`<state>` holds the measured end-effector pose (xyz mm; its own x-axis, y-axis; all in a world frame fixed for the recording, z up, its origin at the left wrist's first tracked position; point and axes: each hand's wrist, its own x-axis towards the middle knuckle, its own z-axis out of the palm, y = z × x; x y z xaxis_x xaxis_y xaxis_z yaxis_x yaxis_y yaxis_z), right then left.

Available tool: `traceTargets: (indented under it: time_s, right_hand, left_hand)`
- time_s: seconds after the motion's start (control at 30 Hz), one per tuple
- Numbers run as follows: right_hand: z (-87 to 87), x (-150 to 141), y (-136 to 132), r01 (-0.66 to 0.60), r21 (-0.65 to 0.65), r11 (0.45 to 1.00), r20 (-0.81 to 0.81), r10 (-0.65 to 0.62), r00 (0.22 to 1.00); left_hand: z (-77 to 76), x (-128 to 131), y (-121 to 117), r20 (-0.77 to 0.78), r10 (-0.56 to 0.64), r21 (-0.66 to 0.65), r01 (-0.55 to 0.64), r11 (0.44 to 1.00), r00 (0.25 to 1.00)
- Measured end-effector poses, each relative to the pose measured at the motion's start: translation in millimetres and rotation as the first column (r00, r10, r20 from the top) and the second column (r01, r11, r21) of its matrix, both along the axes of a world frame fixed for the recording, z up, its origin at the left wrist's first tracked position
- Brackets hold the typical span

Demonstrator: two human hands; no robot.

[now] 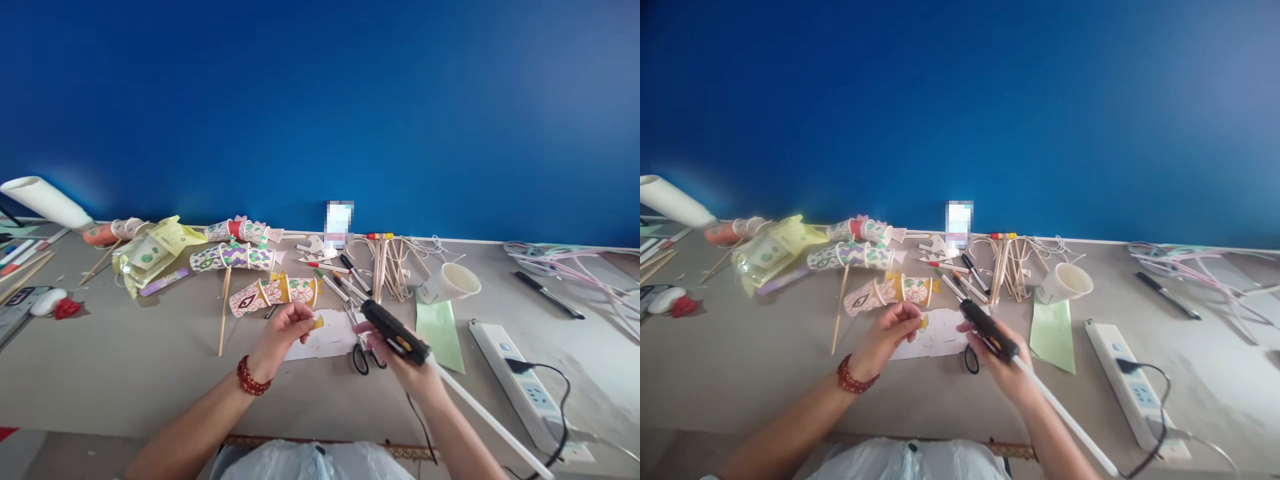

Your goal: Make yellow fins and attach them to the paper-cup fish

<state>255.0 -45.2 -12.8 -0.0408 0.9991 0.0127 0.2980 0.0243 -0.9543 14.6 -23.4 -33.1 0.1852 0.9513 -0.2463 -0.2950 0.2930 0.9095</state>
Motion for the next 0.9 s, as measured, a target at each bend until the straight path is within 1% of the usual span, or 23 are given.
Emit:
traceTargets:
  time_s: [0.07, 0.1, 0.17, 0.23, 0.37, 0.5, 0.63, 0.7, 0.83, 0.9]
  right_hand:
    - [-11.7, -29, -2, 0.047, -0.059, 0.997, -0.159, -0.055, 0.986]
    - [-14.9, -40, -2, 0.053, -0.088, 0.995, -0.209, -0.071, 0.975]
    - [-16.4, -56, 0, 0.062, -0.114, 0.991, -0.236, -0.088, 0.968]
    - [-14.1, -66, 4, 0.052, -0.119, 0.991, -0.238, -0.08, 0.968]
    - [-12.0, -74, 10, 0.02, -0.153, 0.988, -0.29, -0.064, 0.955]
    - [-19.3, -80, 12, -0.013, -0.179, 0.984, -0.361, -0.053, 0.931]
    - [-27.4, -83, 14, -0.027, -0.203, 0.979, -0.431, -0.065, 0.9]
    - [-30.1, -82, 15, -0.03, -0.216, 0.976, -0.466, -0.076, 0.881]
    - [-31.9, -79, 15, -0.065, -0.218, 0.974, -0.513, -0.057, 0.857]
    - [-31.3, -78, 15, -0.076, -0.216, 0.973, -0.511, -0.046, 0.858]
  left_hand:
    - [1.3, -7, -1, 0.099, 0.042, -0.043, -0.038, 0.998, 0.994]
    - [2.2, -8, -2, 0.133, 0.055, -0.054, -0.048, 0.997, 0.99]
    - [4.1, -8, -4, 0.165, 0.067, -0.053, -0.059, 0.997, 0.984]
    - [6.1, -7, -5, 0.141, 0.074, -0.026, -0.071, 0.997, 0.987]
    - [8.5, -5, -4, 0.012, 0.088, 0.067, -0.089, 0.994, 0.996]
    - [5.9, -7, -5, -0.093, 0.092, 0.143, -0.078, 0.987, 0.991]
    - [-1.2, -5, -6, -0.082, 0.062, 0.165, -0.048, 0.985, 0.995]
    - [-5.3, -4, -7, -0.068, 0.03, 0.171, -0.018, 0.985, 0.997]
    - [-13.4, -2, -7, -0.048, -0.051, 0.162, 0.058, 0.985, 0.998]
    - [-16.3, -2, -9, -0.08, -0.038, 0.168, 0.051, 0.985, 0.996]
